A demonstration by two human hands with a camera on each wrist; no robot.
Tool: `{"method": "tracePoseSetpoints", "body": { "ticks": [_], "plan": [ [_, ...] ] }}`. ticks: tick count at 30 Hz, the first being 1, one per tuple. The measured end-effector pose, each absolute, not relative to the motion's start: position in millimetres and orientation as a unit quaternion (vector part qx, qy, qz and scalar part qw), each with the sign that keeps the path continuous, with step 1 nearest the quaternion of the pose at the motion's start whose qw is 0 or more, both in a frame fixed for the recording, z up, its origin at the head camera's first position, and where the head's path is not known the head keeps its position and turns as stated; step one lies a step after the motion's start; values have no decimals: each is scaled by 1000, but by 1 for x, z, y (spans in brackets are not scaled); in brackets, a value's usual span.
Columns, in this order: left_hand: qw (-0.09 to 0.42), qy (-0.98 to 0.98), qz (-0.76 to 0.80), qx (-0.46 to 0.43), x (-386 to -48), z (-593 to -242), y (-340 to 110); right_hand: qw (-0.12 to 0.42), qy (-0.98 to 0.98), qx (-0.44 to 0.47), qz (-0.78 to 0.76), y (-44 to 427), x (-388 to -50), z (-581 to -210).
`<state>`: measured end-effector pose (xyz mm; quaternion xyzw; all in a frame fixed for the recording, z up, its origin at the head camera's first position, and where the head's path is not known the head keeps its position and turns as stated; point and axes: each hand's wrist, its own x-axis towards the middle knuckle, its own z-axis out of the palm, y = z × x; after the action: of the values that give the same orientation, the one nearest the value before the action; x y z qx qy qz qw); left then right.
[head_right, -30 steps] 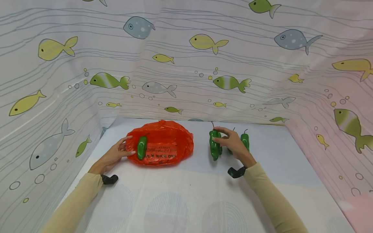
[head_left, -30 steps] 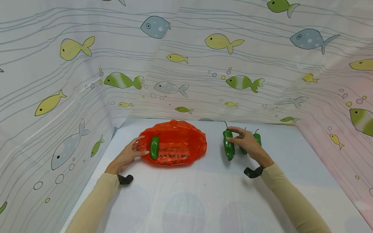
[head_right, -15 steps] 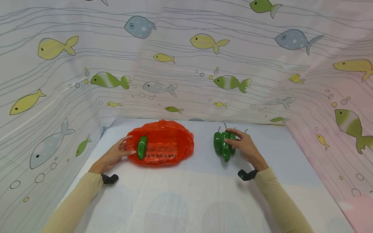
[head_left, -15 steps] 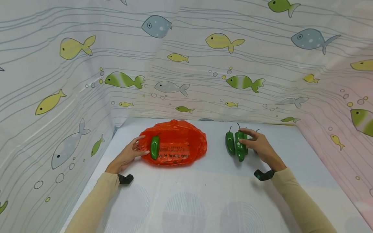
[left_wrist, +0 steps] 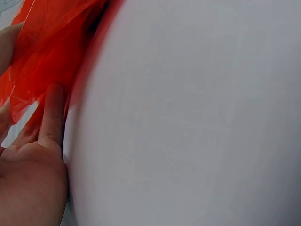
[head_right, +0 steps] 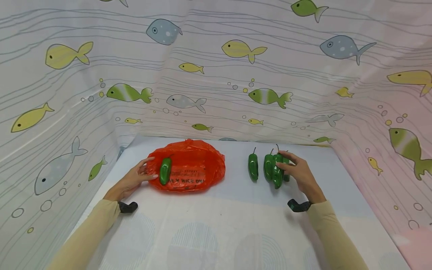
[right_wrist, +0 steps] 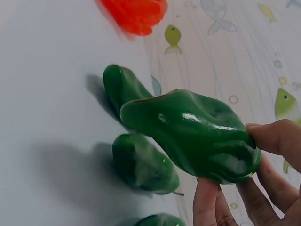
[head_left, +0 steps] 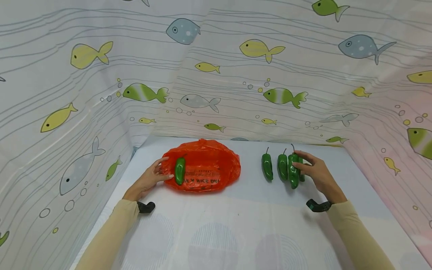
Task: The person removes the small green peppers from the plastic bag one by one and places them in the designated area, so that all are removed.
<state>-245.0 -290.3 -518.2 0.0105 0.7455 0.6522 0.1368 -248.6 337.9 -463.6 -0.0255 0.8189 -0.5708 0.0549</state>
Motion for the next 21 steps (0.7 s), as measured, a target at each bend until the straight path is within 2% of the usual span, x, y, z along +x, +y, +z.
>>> {"method": "tracePoseSetpoints", "body": {
  "ticks": [21],
  "plan": [
    [139,744,653,12,-246,-518,-292,24,830,45,-556,383,-237,-476]
  ]
}}
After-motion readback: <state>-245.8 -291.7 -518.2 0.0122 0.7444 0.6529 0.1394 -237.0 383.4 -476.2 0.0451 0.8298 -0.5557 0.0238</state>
